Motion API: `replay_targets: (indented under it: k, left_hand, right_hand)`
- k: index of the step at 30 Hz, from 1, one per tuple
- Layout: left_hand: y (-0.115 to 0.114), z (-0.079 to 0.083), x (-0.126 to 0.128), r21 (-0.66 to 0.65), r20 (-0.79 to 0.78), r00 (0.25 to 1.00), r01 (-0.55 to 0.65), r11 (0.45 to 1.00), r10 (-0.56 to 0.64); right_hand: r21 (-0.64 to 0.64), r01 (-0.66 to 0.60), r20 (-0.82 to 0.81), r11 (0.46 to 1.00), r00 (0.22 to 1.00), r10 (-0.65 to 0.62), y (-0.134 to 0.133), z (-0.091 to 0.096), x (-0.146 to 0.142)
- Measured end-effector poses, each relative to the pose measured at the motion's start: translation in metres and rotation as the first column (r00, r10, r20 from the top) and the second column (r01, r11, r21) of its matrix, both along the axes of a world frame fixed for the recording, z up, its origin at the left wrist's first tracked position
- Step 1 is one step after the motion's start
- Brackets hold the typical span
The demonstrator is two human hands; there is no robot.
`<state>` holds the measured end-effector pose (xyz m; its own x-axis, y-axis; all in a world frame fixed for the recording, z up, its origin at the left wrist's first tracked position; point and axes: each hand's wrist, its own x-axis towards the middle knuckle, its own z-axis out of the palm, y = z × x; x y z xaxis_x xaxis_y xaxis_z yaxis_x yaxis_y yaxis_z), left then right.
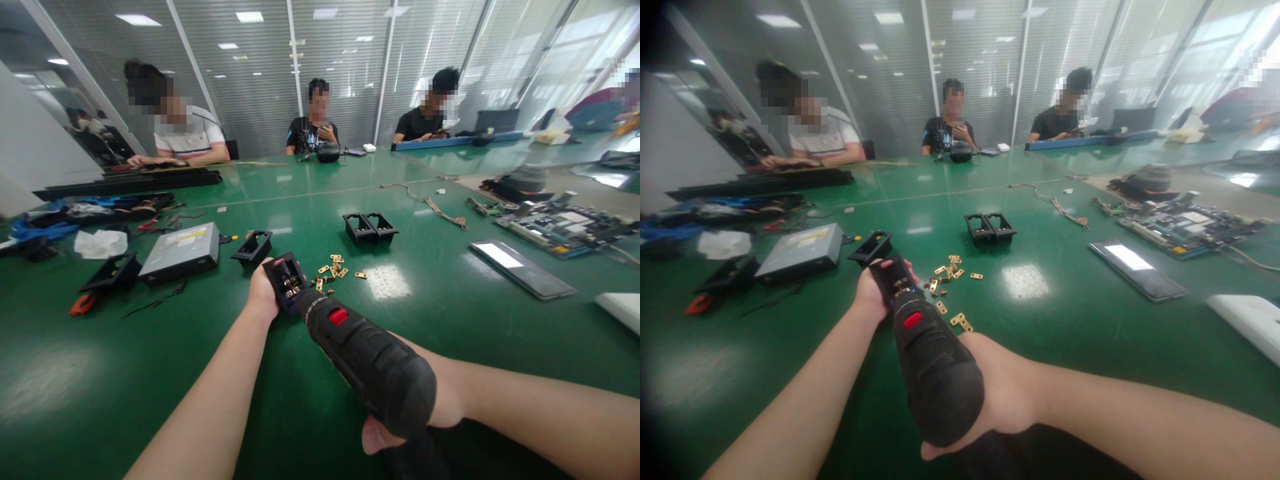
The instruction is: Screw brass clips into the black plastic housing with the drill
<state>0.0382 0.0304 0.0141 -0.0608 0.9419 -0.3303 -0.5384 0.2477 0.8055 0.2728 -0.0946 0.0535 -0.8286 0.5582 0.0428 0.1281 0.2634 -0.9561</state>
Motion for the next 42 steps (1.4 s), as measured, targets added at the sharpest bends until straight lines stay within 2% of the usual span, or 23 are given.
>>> replay_targets:
  k: [15, 23, 30, 42]
  left_hand:
    - [0.0014, -0.0012, -0.0004, -0.009, 0.039, 0.999, -0.033, 0.999, 0.034]
    - [0.0007, 0.0002, 0.0002, -0.014, 0.043, 0.999, -0.019, 1.000, 0.019]
    - [-0.0006, 0.0024, 0.0020, -0.015, 0.039, 0.999, -0.016, 1.000, 0.017]
    - [0.0014, -0.0030, -0.0008, 0.016, 0.024, 1.000, 0.012, 1.000, -0.012]
  right_hand:
    - [-0.026, 0.007, -0.032, 1.000, 0.999, -0.008, 0.0004, -0.0013, 0.0017]
    - [0.031, -0.010, -0.035, 0.999, 0.999, 0.011, 0.0005, -0.0076, 0.0019]
    - [0.011, 0.007, -0.020, 1.000, 1.000, -0.007, -0.0012, 0.0001, 0.0014]
    - [0.006, 0.018, -0.016, 1.000, 1.000, -0.018, -0.0021, 0.0016, 0.0023]
